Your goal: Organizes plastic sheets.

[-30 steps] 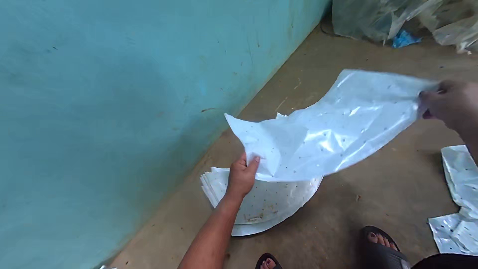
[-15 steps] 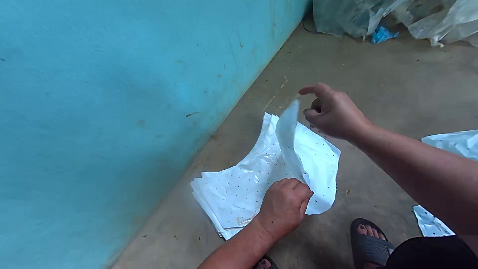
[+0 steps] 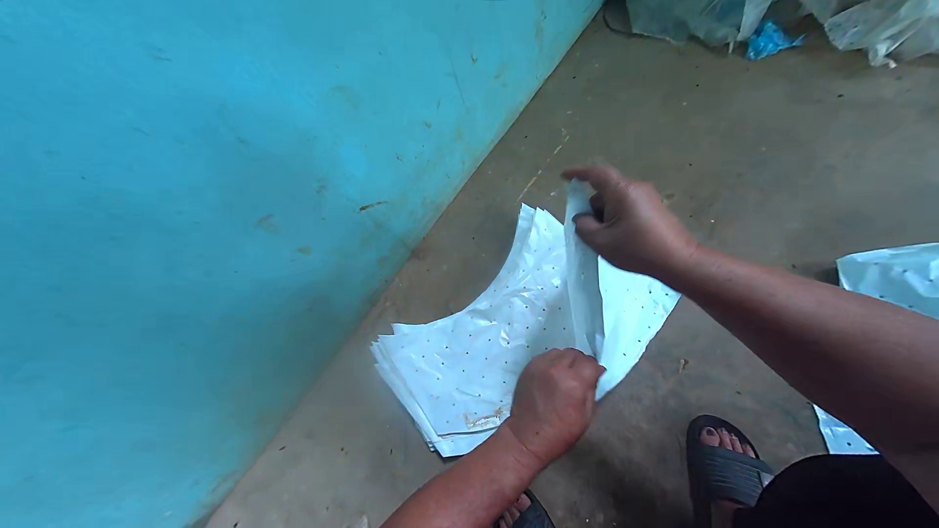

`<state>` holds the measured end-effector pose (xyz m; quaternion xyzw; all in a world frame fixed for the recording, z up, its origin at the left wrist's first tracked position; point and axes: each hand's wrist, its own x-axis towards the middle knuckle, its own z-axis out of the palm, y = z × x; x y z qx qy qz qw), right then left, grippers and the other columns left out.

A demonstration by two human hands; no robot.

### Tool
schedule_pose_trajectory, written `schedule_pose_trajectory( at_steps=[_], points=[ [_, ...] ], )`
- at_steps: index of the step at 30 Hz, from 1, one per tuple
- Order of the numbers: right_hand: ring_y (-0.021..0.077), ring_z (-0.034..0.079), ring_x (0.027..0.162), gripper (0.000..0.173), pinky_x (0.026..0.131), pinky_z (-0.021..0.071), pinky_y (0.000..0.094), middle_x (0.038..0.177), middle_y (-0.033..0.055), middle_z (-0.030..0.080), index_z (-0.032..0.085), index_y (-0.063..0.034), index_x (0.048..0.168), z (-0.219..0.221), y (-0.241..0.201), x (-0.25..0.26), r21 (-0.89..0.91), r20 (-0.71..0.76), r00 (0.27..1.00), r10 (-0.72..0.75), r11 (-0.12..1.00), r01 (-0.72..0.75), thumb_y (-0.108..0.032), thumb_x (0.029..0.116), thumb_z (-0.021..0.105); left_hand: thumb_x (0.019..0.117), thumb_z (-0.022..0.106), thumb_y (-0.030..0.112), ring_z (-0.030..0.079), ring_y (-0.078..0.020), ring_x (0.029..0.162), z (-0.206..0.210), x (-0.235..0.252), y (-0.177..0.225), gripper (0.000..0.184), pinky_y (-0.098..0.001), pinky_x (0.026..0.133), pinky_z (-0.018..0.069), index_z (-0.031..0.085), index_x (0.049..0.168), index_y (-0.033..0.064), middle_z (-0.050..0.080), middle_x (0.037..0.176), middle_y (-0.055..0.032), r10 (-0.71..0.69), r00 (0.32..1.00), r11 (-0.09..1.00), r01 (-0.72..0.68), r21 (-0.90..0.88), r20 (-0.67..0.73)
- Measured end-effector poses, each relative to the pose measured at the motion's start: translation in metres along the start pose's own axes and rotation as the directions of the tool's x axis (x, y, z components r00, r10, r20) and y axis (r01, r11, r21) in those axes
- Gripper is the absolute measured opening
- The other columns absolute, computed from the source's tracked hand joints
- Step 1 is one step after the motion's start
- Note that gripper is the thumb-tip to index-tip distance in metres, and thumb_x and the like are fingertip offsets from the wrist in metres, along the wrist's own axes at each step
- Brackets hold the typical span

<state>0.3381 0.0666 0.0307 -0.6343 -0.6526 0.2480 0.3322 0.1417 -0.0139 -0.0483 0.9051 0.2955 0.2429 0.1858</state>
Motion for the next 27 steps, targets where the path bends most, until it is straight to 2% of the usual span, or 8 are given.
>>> schedule_pose_trajectory(
  at_steps=[4,7,11,15,17,20,24,27],
  points=[
    [0.0146,0.059,0.057,0.051,0.054,0.0518,0.0326,0.082,0.0110,0.064,0.046,-0.0050,0.148,-0.002,0.005,0.006,0.172,-0.078,0.987,0.139,0.977,-0.124,0.001,0.0976,0.054,0.0980,0.056,0.006,0.075,-0.0312,0.088,-0.002,-0.015,-0.030,0.024,-0.0416,0.083,0.0597,0.073,0.086,-0.0063,0.075,0.091,-0.0191,-0.176,0.980,0.983,0.170,-0.071,-0.091],
    [0.0110,0.063,0.057,0.055,0.056,0.0576,0.0278,0.080,0.0090,0.064,0.035,-0.0037,0.154,0.004,0.006,0.005,0.300,0.022,1.000,0.023,0.954,-0.028,-0.002,0.1023,0.053,0.1014,0.053,0.009,0.074,-0.0297,0.088,-0.007,-0.027,-0.042,0.029,-0.0421,0.084,0.0576,0.073,0.091,-0.0088,0.074,0.090,-0.0202,-0.400,0.914,0.903,0.405,-0.141,0.059],
    [0.0121,0.070,0.070,0.055,0.069,0.0610,0.0296,0.095,0.0095,0.071,0.026,-0.0049,0.159,-0.003,0.028,0.008,0.374,0.239,0.967,-0.085,0.927,-0.011,-0.013,0.1080,0.046,0.1102,0.043,0.019,0.064,-0.0234,0.086,-0.005,-0.054,-0.099,0.037,-0.0420,0.085,0.0523,0.064,0.106,-0.0113,0.065,0.093,-0.0196,-0.788,0.450,0.392,0.893,-0.221,0.420],
    [0.0360,0.071,0.090,0.047,0.082,0.0580,0.0558,0.113,0.0231,0.068,0.044,-0.0050,0.150,0.013,0.124,-0.025,-0.023,0.279,0.886,0.370,0.925,-0.379,-0.021,0.1071,0.055,0.1098,0.047,0.019,0.069,-0.0174,0.089,0.009,-0.098,-0.150,0.030,-0.0336,0.082,0.0586,0.056,0.125,-0.0050,0.067,0.106,-0.0158,-0.820,0.147,-0.114,0.906,-0.409,0.553],
    [0.0502,0.064,0.110,0.056,0.095,0.0483,0.0679,0.123,0.0331,0.063,0.040,-0.0008,0.153,0.031,0.192,-0.067,-0.109,0.127,0.754,0.644,0.765,-0.635,-0.025,0.1055,0.058,0.1091,0.049,0.020,0.068,-0.0192,0.087,0.011,-0.103,-0.163,0.034,-0.0347,0.080,0.0581,0.050,0.134,-0.0028,0.066,0.108,-0.0170,-0.812,0.115,-0.178,0.885,-0.430,0.572],
    [0.0480,0.051,0.133,0.064,0.109,0.0411,0.0606,0.145,0.0369,0.047,0.032,0.0054,0.155,0.055,0.242,-0.138,0.096,-0.035,0.373,0.927,0.374,-0.922,-0.029,0.1062,0.056,0.1086,0.051,0.021,0.068,-0.0196,0.085,0.013,-0.090,-0.178,0.038,-0.0351,0.078,0.0579,0.048,0.138,-0.0033,0.066,0.107,-0.0176,-0.864,0.142,-0.129,0.865,-0.485,0.483],
    [0.0262,0.064,0.094,0.060,0.083,0.0534,0.0398,0.121,0.0236,0.059,0.042,0.0065,0.144,0.102,0.245,-0.186,0.469,0.095,-0.017,0.995,-0.060,-0.881,-0.043,0.1105,0.043,0.1083,0.052,0.023,0.067,-0.0206,0.091,0.030,-0.062,-0.190,0.038,-0.0362,0.079,0.0571,0.048,0.136,-0.0034,0.064,0.113,-0.0195,-0.897,0.162,-0.065,0.872,-0.485,0.411],
    [0.0252,0.064,0.089,0.067,0.079,0.0534,0.0384,0.116,0.0225,0.061,0.046,0.0058,0.139,0.125,0.227,-0.183,0.594,0.303,-0.051,0.952,-0.230,-0.771,-0.053,0.1093,0.037,0.1085,0.049,0.015,0.069,-0.0170,0.091,0.029,-0.029,-0.170,0.029,-0.0340,0.081,0.0580,0.054,0.129,-0.0041,0.067,0.108,-0.0164,-0.888,0.266,0.035,0.852,-0.522,0.374]
  ],
)
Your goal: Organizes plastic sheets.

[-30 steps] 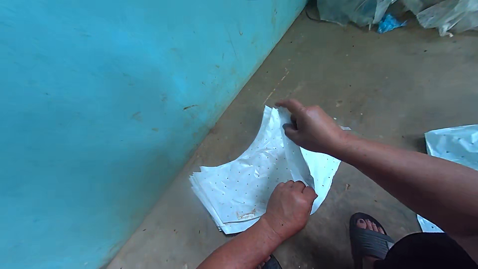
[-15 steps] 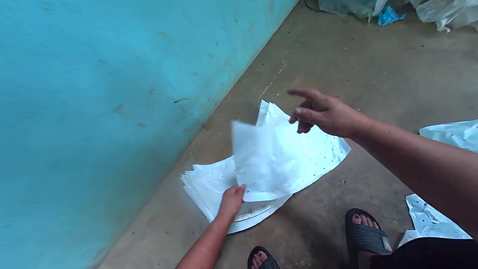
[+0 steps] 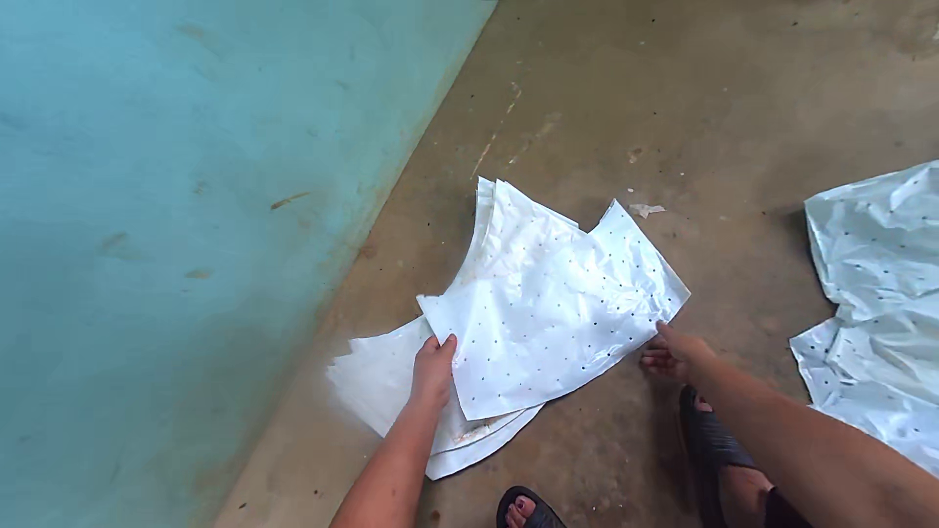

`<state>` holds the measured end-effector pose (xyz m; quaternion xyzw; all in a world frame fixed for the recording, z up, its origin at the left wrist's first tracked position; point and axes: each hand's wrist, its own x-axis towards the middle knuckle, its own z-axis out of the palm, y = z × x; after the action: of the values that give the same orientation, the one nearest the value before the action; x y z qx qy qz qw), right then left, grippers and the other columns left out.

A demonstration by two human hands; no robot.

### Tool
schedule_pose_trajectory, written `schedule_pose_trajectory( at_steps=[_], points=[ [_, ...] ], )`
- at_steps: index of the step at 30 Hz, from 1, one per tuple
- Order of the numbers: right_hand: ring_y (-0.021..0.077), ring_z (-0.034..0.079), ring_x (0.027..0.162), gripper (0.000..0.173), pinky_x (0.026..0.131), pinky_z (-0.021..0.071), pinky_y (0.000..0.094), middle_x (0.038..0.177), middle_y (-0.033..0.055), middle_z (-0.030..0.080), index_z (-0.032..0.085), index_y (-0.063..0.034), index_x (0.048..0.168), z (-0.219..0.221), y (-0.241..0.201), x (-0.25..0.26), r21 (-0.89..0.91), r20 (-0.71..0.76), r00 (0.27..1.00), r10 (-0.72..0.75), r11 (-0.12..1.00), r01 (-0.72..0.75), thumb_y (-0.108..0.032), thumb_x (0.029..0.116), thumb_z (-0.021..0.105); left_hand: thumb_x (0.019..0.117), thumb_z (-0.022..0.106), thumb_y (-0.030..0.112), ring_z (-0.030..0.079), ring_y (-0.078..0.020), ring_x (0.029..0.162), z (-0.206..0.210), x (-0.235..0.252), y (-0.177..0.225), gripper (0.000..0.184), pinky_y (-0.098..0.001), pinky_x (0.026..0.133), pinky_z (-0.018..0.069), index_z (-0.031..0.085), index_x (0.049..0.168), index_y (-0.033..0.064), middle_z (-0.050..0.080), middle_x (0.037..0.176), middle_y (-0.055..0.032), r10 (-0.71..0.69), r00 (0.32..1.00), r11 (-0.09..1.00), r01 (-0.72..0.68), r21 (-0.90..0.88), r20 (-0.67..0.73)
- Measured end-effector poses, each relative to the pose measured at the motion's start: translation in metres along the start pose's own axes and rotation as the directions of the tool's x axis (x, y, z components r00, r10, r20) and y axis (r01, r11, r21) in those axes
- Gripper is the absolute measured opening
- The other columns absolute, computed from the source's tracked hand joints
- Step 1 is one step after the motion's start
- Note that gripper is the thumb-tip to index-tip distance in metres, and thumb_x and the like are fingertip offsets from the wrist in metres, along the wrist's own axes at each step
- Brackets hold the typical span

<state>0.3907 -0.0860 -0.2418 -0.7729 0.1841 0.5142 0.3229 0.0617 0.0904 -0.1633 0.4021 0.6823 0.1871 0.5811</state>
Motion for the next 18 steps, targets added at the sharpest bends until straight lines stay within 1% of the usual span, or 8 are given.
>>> schedule_pose_trajectory(
  at_steps=[2,4,6,8,10,12,14,18],
  points=[
    [0.0227,0.064,0.085,0.069,0.076,0.0536,0.0367,0.108,0.0187,0.062,0.049,0.0044,0.135,0.018,0.006,-0.003,0.143,0.061,0.998,0.031,0.989,-0.039,-0.058,0.1075,0.037,0.1073,0.048,0.008,0.069,-0.0107,0.085,0.009,-0.029,0.030,0.018,-0.0294,0.079,0.0589,0.058,0.117,-0.0035,0.068,0.096,-0.0085,0.177,0.982,0.984,-0.175,-0.037,0.067],
    [0.0207,0.064,0.089,0.060,0.077,0.0540,0.0346,0.111,0.0165,0.062,0.047,0.0018,0.137,0.035,0.007,-0.009,0.361,0.091,0.996,0.020,0.931,-0.051,-0.051,0.1081,0.042,0.1037,0.049,0.003,0.070,-0.0059,0.082,0.002,-0.062,0.052,0.014,-0.0265,0.078,0.0602,0.063,0.108,0.0029,0.071,0.089,0.0010,0.401,0.906,0.916,-0.393,-0.077,0.136],
    [0.0177,0.064,0.097,0.051,0.081,0.0536,0.0317,0.119,0.0130,0.060,0.043,-0.0035,0.140,0.050,0.003,-0.016,0.540,0.095,0.995,-0.012,0.841,-0.041,-0.043,0.1087,0.047,0.1009,0.049,0.004,0.071,-0.0034,0.083,-0.020,-0.086,0.061,0.019,-0.0247,0.078,0.0613,0.065,0.107,0.0113,0.074,0.090,0.0074,0.565,0.806,0.825,-0.552,-0.121,0.174],
    [0.0170,0.062,0.105,0.053,0.086,0.0519,0.0306,0.129,0.0116,0.056,0.037,-0.0074,0.148,0.063,-0.004,-0.022,0.616,0.115,0.993,-0.039,0.786,-0.040,-0.040,0.1082,0.050,0.1016,0.051,0.006,0.072,-0.0047,0.088,-0.050,-0.094,0.055,0.022,-0.0257,0.081,0.0622,0.068,0.109,0.0168,0.076,0.096,0.0074,0.637,0.757,0.769,-0.608,-0.198,0.149],
    [0.0162,0.063,0.101,0.046,0.084,0.0537,0.0315,0.125,0.0101,0.058,0.041,-0.0088,0.145,0.076,-0.010,-0.026,0.631,0.157,0.982,-0.102,0.776,-0.021,-0.036,0.1082,0.050,0.1014,0.049,0.005,0.074,-0.0067,0.090,-0.078,-0.090,0.033,0.025,-0.0270,0.082,0.0623,0.070,0.108,0.0178,0.077,0.098,0.0055,0.588,0.807,0.786,-0.556,-0.271,0.050],
    [0.0188,0.067,0.096,0.037,0.082,0.0579,0.0372,0.115,0.0119,0.063,0.044,-0.0073,0.140,0.088,-0.014,-0.029,0.636,0.193,0.956,-0.220,0.770,0.049,-0.026,0.1087,0.049,0.1025,0.039,0.002,0.074,-0.0082,0.089,-0.100,-0.077,-0.003,0.027,-0.0286,0.081,0.0629,0.063,0.110,0.0124,0.077,0.096,0.0042,0.419,0.905,0.855,-0.420,-0.304,-0.073],
    [0.0213,0.069,0.093,0.036,0.080,0.0597,0.0395,0.110,0.0150,0.065,0.044,-0.0042,0.139,0.099,-0.018,-0.034,0.596,0.179,0.940,-0.292,0.792,0.132,-0.017,0.1070,0.053,0.1060,0.035,0.003,0.075,-0.0077,0.084,-0.113,-0.061,-0.045,0.024,-0.0278,0.077,0.0638,0.057,0.115,0.0083,0.076,0.092,0.0036,0.218,0.960,0.910,-0.265,-0.320,-0.176],
    [0.0226,0.063,0.089,0.030,0.079,0.0526,0.0372,0.108,0.0198,0.063,0.054,0.0055,0.131,0.110,-0.030,-0.048,0.177,0.054,0.909,-0.413,0.900,0.398,-0.009,0.1045,0.058,0.1099,0.038,0.009,0.070,-0.0060,0.084,-0.124,-0.036,-0.105,0.023,-0.0266,0.075,0.0610,0.047,0.131,0.0034,0.067,0.097,-0.0017,-0.047,0.945,0.951,-0.057,-0.303,-0.325]
  ],
)
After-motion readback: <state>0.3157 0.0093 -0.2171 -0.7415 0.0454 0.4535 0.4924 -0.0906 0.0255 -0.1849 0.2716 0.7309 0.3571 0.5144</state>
